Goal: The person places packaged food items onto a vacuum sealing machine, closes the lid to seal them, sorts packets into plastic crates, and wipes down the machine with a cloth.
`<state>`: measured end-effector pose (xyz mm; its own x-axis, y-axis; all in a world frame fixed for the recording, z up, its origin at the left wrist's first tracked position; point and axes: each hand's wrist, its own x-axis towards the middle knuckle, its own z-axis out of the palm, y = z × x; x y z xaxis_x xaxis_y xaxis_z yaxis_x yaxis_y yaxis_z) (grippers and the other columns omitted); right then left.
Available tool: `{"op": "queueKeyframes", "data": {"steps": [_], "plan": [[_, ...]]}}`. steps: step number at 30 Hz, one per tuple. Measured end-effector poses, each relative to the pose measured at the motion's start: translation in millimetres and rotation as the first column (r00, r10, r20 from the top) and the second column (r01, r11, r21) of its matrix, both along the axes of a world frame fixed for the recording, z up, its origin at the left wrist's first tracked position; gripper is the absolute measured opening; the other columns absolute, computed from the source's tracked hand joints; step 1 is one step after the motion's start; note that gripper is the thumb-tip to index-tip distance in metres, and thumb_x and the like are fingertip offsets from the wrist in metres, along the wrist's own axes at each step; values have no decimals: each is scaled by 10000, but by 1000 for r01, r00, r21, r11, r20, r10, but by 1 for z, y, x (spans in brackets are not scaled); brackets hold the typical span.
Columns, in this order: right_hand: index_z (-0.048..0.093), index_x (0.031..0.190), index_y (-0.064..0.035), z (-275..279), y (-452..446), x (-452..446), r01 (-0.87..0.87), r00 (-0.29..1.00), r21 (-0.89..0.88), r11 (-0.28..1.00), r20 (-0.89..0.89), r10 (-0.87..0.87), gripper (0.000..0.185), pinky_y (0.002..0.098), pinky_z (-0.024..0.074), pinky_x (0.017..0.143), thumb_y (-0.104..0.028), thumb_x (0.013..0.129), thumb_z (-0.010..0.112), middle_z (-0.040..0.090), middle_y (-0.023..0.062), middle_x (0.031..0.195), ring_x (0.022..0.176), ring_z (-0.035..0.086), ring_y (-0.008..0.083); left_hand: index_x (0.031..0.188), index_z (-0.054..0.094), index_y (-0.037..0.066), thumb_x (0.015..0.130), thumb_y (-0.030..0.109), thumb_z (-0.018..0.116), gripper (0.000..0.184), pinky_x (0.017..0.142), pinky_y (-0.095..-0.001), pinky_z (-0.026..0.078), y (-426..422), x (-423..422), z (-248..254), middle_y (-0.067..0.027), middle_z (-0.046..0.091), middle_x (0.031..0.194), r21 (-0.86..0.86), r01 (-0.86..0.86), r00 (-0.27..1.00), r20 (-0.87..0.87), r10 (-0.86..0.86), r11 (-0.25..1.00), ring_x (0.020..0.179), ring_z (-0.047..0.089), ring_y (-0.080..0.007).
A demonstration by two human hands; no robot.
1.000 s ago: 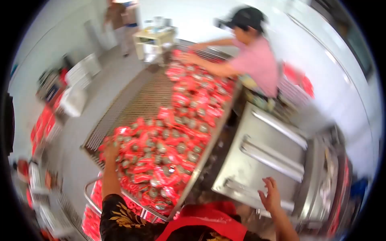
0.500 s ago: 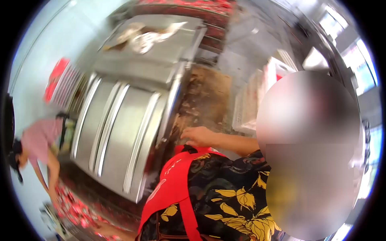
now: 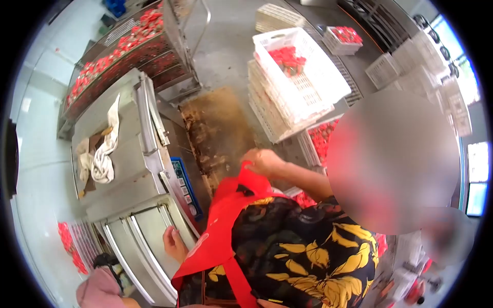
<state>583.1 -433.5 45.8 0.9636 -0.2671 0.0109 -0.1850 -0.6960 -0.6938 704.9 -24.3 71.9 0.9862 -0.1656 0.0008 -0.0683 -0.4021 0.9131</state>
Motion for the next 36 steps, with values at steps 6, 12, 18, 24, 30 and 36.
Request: {"op": "queueKeyframes", "data": {"steps": [6, 12, 18, 24, 30, 36], "plan": [[709, 1014, -94, 49, -86, -17, 482, 873, 11, 876, 79, -481, 190, 385, 538, 748, -184, 866, 630, 689, 146, 922, 825, 682, 305, 1123, 639, -18, 965, 57, 526, 208, 844, -302, 503, -36, 72, -15, -98, 675, 1066, -71, 55, 998, -32, -57, 996, 907, 645, -181], [676, 1120, -67, 19, -259, -16, 743, 669, -114, 659, 156, -727, 334, 350, 531, 761, -175, 813, 749, 677, 115, 1073, 816, 656, 206, 1109, 646, -17, 968, 50, 530, 195, 848, -299, 497, -76, 88, -17, -95, 673, 1050, -17, 74, 996, -52, -74, 997, 918, 632, -174], [423, 1426, -127, -102, -449, 3, 791, 576, -270, 549, 25, -817, 815, 453, 418, 1048, -310, 741, 824, 423, 229, 1429, 1294, 463, 376, 1095, 644, -22, 974, 62, 541, 180, 861, -294, 497, -146, 80, -41, -87, 666, 1016, 99, -2, 998, -66, 9, 995, 930, 625, -174], [251, 1527, -216, -181, -565, 48, 703, 597, -315, 638, -225, -770, 1004, 491, 404, 1073, -327, 713, 829, 254, 199, 1543, 1394, 305, 411, 1117, 645, -6, 969, 94, 596, 185, 767, -257, 500, -233, 51, -42, -68, 675, 899, 273, 152, 929, -368, -43, 950, 843, 630, -132], [452, 1409, -217, -227, -595, 93, 615, 660, -416, 670, -194, -726, 706, 532, 454, 928, -301, 782, 766, 420, 124, 1436, 1306, 411, 337, 1125, 622, 3, 970, 64, 590, 170, 730, -253, 534, -284, 53, -20, -43, 629, 847, 264, 196, 890, -453, -58, 945, 785, 592, -107], [593, 1121, -90, -272, -604, 84, 776, 602, -304, 552, 99, -792, 263, 450, 470, 848, -157, 869, 629, 594, 140, 1145, 1087, 523, 343, 1131, 603, 31, 967, 33, 570, 167, 733, -336, 606, -336, 60, 11, -22, 584, 833, 86, 295, 760, -624, -179, 951, 753, 550, -99]]}}
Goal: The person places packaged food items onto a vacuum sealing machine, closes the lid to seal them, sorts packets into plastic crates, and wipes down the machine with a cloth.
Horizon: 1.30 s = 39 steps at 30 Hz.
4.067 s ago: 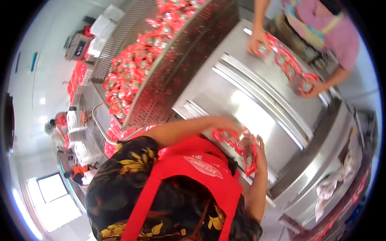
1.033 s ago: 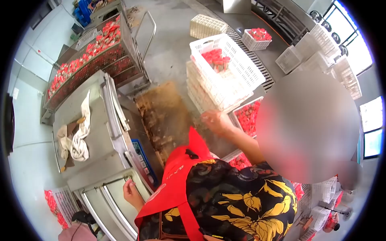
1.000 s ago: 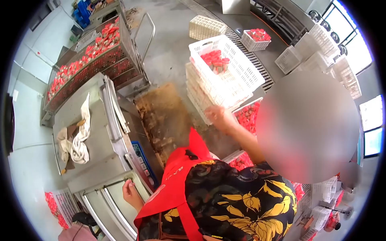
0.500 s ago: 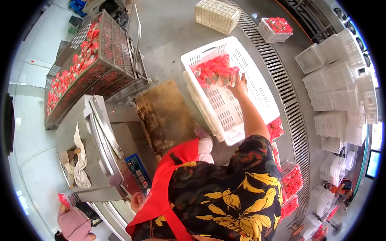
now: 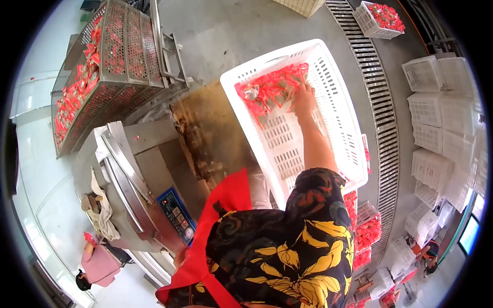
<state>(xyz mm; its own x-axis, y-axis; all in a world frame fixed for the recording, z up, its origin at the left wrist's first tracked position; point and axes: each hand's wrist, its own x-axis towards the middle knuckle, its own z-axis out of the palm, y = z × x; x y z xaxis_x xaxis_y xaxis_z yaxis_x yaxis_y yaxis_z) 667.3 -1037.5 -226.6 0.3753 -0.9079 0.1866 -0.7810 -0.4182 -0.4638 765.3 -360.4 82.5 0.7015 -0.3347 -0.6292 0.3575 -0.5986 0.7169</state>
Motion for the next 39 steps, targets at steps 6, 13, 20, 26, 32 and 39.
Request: {"op": "queueKeyframes", "data": {"steps": [6, 13, 20, 26, 32, 39], "plan": [[492, 1211, -87, 73, 46, -25, -59, 998, 362, 930, 50, 44, 336, 476, 477, 758, -152, 903, 611, 645, 184, 885, 852, 613, 401, 1129, 613, 21, 966, 53, 578, 170, 720, -294, 566, 17, -11, -25, -53, 647, 908, 122, 14, 994, 107, -27, 992, 753, 591, -113], [367, 1432, -166, 46, 41, 12, -389, 911, 425, 817, 47, 409, 703, 438, 510, 718, -132, 827, 722, 655, 153, 882, 786, 637, 316, 1110, 659, 14, 938, 103, 612, 200, 793, -332, 530, 30, -41, -55, -137, 709, 962, 290, -95, 961, 277, 12, 952, 885, 683, -219], [654, 1124, -124, -91, -26, -17, 80, 989, 709, 701, 30, -143, 364, 379, 489, 451, -348, 849, 736, 652, 50, 769, 553, 558, 177, 1047, 678, 89, 868, 217, 624, 225, 777, -409, 538, 27, -91, -15, -151, 698, 969, 427, -367, 874, 463, 150, 827, 889, 676, -337], [673, 1129, -67, 97, 58, 5, -243, 952, 409, 880, 275, 135, 373, 335, 493, 454, -330, 870, 728, 699, 70, 844, 618, 629, 200, 1043, 673, 93, 865, 192, 616, 211, 770, -407, 540, 100, -156, -51, -132, 710, 955, 331, -522, 809, 483, 335, 786, 874, 686, -311], [633, 1173, -18, 220, 119, 99, -496, 807, -244, 833, 224, 546, 407, 328, 493, 425, -296, 887, 712, 711, 103, 859, 600, 645, 209, 1050, 676, 86, 878, 173, 617, 202, 775, -407, 540, 182, -223, -92, -127, 716, 953, 199, -626, 729, 492, 476, 754, 888, 684, -315], [639, 1070, 1, 346, 466, 207, -918, 159, -273, 288, 413, 897, 222, 254, 520, 501, -184, 946, 634, 702, 79, 891, 659, 642, 143, 1053, 679, 82, 878, 181, 613, 212, 778, -396, 538, 259, -302, -104, -119, 713, 955, 20, -873, 446, 441, 779, 488, 879, 679, -310]]}}
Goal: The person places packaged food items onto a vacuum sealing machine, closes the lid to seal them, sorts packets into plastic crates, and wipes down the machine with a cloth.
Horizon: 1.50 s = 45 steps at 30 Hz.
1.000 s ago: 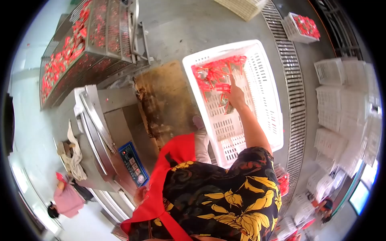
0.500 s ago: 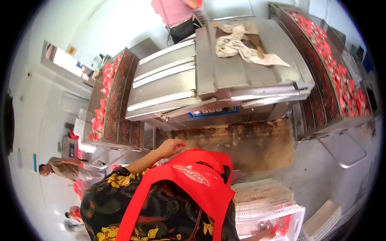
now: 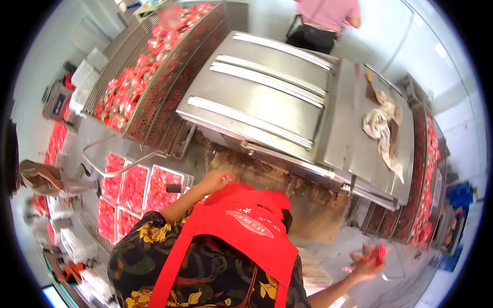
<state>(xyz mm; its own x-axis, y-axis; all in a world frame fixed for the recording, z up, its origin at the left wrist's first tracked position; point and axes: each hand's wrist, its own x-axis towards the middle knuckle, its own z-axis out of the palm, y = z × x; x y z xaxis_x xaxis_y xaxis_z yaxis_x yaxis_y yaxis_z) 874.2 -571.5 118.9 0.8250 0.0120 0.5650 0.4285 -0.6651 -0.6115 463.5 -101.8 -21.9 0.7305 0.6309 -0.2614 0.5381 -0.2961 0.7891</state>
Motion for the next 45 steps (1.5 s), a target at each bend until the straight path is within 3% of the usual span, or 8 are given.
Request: {"op": "queueKeyframes", "data": {"steps": [4, 11, 17, 18, 22, 28, 35, 45], "plan": [[613, 1120, 4, 14, 205, 15, -497, 732, 337, 800, -332, 595, 195, 318, 553, 768, -49, 986, 481, 693, 121, 1012, 937, 669, 195, 1065, 685, 121, 891, 226, 598, 222, 778, -379, 538, 21, -43, -18, -88, 716, 963, 116, -273, 962, 5, 274, 955, 873, 688, -273], [633, 975, -27, -43, 500, 10, -946, 322, -147, 288, -355, 878, 99, 331, 484, 633, -101, 920, 595, 673, 124, 809, 717, 645, 201, 1082, 685, 157, 895, 293, 607, 244, 763, -388, 548, -7, -75, -21, -97, 722, 968, 76, -683, 724, -65, 687, 727, 886, 700, -263], [665, 1006, -61, -80, 675, -49, -987, -162, 105, -125, -715, 680, 161, 417, 508, 657, -156, 934, 557, 673, 137, 830, 757, 659, 304, 1042, 671, 129, 890, 273, 598, 222, 710, -437, 555, -84, -73, 4, -98, 724, 902, 285, -888, 322, -176, 930, 362, 832, 711, -292], [664, 1006, -65, -108, 695, -48, -910, -74, -338, -240, -438, 896, 160, 436, 508, 670, -139, 926, 548, 672, 142, 840, 768, 653, 329, 1030, 666, 125, 885, 273, 598, 218, 714, -443, 554, -98, -67, 8, -108, 720, 898, 248, -918, 279, -152, 948, 310, 835, 707, -306], [650, 1025, -59, -160, 765, -59, -777, -295, -464, -426, -330, 897, 181, 434, 526, 700, -115, 916, 517, 657, 163, 918, 830, 659, 334, 1021, 660, 123, 874, 265, 591, 216, 717, -453, 550, -149, -44, 6, -132, 711, 884, 310, -933, 159, -109, 981, 186, 838, 696, -338], [656, 1061, -90, -185, 817, -83, -681, -444, -558, -474, -200, 874, 214, 458, 508, 761, -138, 853, 640, 665, 148, 969, 898, 632, 359, 1001, 670, 135, 865, 278, 582, 217, 720, -473, 545, -189, -13, 19, -150, 704, 886, 347, -935, -14, -233, 972, 70, 836, 690, -351], [368, 1453, -22, -106, 782, -62, -801, -539, 32, -597, -473, 697, 938, 384, 493, 979, -196, 679, 869, 579, 188, 1312, 1166, 600, 273, 1038, 695, 81, 879, 197, 630, 207, 711, -385, 554, -166, -15, 2, -135, 716, 945, 168, -984, 35, -113, 993, 54, 828, 709, -266], [518, 1330, -9, -158, 691, 65, -649, -526, 760, 13, -462, 714, 534, 292, 481, 924, -133, 859, 737, 675, 85, 1052, 1005, 641, 180, 1108, 665, 19, 905, 102, 620, 223, 768, -330, 552, -17, -37, 7, -141, 711, 1006, 89, -834, 546, -21, 838, 545, 902, 698, -231]]}}
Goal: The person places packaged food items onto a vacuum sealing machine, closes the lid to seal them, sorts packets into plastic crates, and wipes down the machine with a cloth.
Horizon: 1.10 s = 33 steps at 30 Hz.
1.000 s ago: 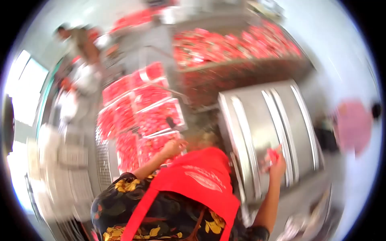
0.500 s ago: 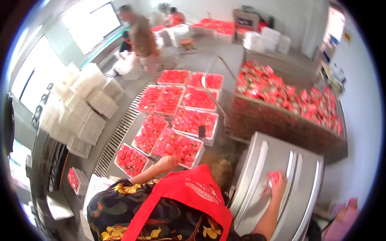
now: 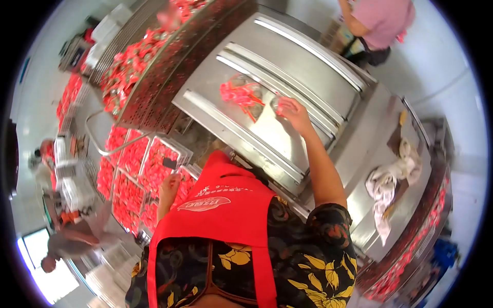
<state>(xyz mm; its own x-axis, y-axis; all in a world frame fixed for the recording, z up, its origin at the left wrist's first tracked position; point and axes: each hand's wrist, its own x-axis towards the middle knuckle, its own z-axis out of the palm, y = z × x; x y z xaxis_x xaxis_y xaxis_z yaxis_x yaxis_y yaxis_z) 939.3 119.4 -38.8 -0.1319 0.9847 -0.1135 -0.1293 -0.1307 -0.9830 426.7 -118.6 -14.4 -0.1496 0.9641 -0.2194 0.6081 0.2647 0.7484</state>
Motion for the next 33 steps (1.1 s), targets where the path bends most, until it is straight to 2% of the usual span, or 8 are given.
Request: {"op": "queueKeyframes", "data": {"steps": [4, 10, 17, 18, 20, 21, 28, 33], "plan": [[652, 1134, -13, 9, -48, 21, 220, 975, -309, 925, 61, -211, 264, 296, 538, 779, -149, 909, 672, 701, 88, 929, 855, 671, 170, 1158, 661, 35, 931, 137, 619, 252, 811, -308, 536, 112, 41, 29, -113, 712, 1040, -12, 229, 973, 44, -228, 973, 928, 686, -194], [727, 915, -33, -9, -35, 0, 533, 637, 100, 840, 607, -476, 400, 316, 513, 697, -423, 828, 733, 713, 83, 800, 728, 650, 176, 1154, 662, 52, 927, 125, 624, 241, 819, -304, 527, 223, 111, 23, -90, 710, 1016, 45, 640, 740, 230, -632, 767, 934, 670, -172], [707, 841, -22, -36, 34, -30, 332, 238, -54, 942, 971, -28, 266, 318, 505, 612, -272, 767, 759, 697, 97, 772, 684, 649, 172, 1097, 653, 15, 926, 112, 635, 198, 775, -287, 525, 269, 184, 12, -103, 703, 974, 31, 860, 444, 444, -778, 509, 860, 663, -163], [707, 841, -22, -36, 28, -21, 344, 236, -68, 937, 972, -16, 266, 318, 505, 612, -272, 767, 759, 697, 97, 772, 684, 649, 172, 1097, 653, 15, 926, 112, 635, 198, 775, -287, 525, 272, 190, -1, -103, 703, 974, 25, 866, 434, 457, -776, 499, 860, 663, -163], [698, 871, -23, -33, 2, 5, 364, 776, -517, 775, 628, 55, 185, 280, 466, 498, -176, 783, 753, 687, 84, 755, 610, 646, 145, 1139, 626, -6, 933, 94, 608, 229, 759, -281, 521, 271, 204, -26, -105, 698, 972, -59, 842, 439, 652, -618, 536, 853, 659, -156], [689, 920, -33, -36, -17, 9, 412, 907, -632, 656, 351, -231, 115, 232, 409, 427, -102, 832, 716, 683, 65, 758, 573, 641, 121, 1198, 582, -25, 938, 93, 581, 286, 743, -283, 525, 271, 214, -31, -110, 691, 970, -94, 819, 465, 686, -559, 567, 869, 663, -162], [658, 1015, -22, -39, -94, 19, 335, 894, -763, 553, 72, -442, 179, 221, 394, 416, -47, 848, 718, 703, 75, 854, 640, 661, 106, 1287, 489, -1, 899, 263, 706, 517, 692, -290, 551, 269, 313, -71, -139, 679, 1014, -462, 742, 655, 655, -376, 486, 830, 689, -197], [618, 946, 5, -49, -111, 15, 384, 918, -657, 649, 201, -340, 286, 234, 441, 478, 66, 683, 713, 676, 91, 772, 613, 641, 150, 1171, 538, -24, 742, 67, 809, 515, 580, -269, 534, 265, 333, -101, -121, 691, 783, -358, 792, 587, 667, -458, 494, 686, 653, -148]]}}
